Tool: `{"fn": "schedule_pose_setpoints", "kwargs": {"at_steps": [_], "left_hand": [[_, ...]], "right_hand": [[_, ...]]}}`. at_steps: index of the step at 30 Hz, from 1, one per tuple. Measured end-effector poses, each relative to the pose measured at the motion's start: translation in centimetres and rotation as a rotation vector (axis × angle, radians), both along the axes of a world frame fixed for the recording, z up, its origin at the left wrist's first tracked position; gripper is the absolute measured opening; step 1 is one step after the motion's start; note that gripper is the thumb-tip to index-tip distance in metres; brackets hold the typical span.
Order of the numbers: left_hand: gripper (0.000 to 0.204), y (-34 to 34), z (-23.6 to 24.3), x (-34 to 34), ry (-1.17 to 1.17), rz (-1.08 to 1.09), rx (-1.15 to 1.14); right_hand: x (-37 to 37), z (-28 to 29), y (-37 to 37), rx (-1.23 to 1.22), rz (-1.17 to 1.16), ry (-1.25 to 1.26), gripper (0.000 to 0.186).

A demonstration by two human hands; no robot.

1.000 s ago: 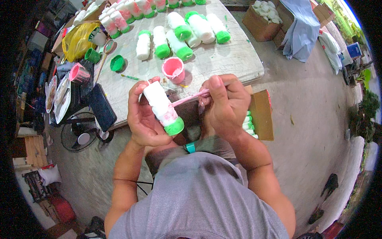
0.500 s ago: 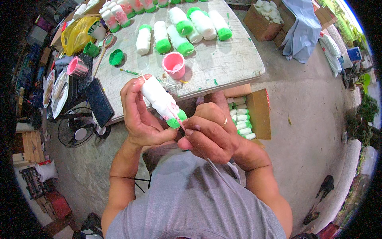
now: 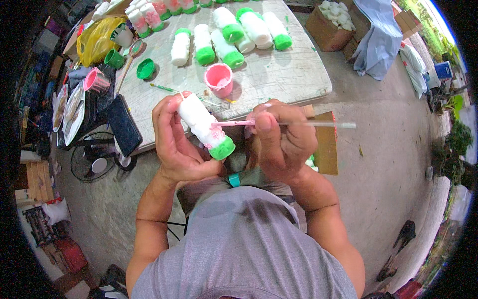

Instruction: The person paints pink floral patterns onto small white cylindrical objects with green bases using a fine brush. They repeatedly dip the brush into a pink paint container and apply the paint to the objects, then place them on the table.

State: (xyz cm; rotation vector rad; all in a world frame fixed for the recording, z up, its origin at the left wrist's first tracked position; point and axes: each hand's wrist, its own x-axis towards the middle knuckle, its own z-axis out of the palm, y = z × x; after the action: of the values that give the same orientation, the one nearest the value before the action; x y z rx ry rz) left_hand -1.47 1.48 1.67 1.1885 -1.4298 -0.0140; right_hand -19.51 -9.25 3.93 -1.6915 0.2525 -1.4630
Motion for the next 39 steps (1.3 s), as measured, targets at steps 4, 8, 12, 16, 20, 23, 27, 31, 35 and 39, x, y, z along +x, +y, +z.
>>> {"fn": "schedule_pose_setpoints", "kwargs": {"at_steps": [4,8,12,16,20,23,27,31,35,39], "left_hand": [[0.106,-0.1,0.1,0.0,-0.010,0.050,-0.008],[0.104,-0.1,0.1,-0.1,-0.003,0.071,-0.015],[0.112,0.0,-0.4,0.0,0.034,-0.007,0.001],[0.113,-0.2,-0.5,0.1,0.046,-0.042,-0.045],[0.113,-0.4,-0.6,0.0,0.138,-0.150,-0.073],[0.111,-0.5,-0.6,0.0,0.170,-0.198,-0.070],[0.111,-0.3,-0.5,0.1,0.205,-0.214,-0.049],[0.112,-0.3,-0.8,-0.2,0.235,-0.204,-0.045],[0.112,-0.5,-0.8,0.1,0.174,-0.244,-0.051],[0.114,-0.5,-0.4,0.2,0.159,-0.330,-0.056]], "right_hand": [[0.5,-0.1,0.3,-0.152,0.031,-0.130,0.004],[0.1,-0.2,-0.2,-0.258,0.026,-0.057,0.005],[-0.1,0.5,0.3,-0.237,0.052,0.001,0.007],[0.2,-0.2,-0.2,-0.184,0.009,-0.075,0.009],[0.2,-0.2,0.0,-0.199,-0.007,-0.144,0.016],[-0.7,0.7,-0.5,-0.363,0.049,0.009,0.019],[-1.2,1.0,0.2,-0.472,0.062,0.106,0.023],[-1.5,0.5,-0.1,-0.371,0.080,0.054,0.021],[-1.9,1.0,-0.9,0.041,0.174,0.034,0.018],[-1.2,1.7,-1.4,0.198,0.169,0.119,0.015]]}}
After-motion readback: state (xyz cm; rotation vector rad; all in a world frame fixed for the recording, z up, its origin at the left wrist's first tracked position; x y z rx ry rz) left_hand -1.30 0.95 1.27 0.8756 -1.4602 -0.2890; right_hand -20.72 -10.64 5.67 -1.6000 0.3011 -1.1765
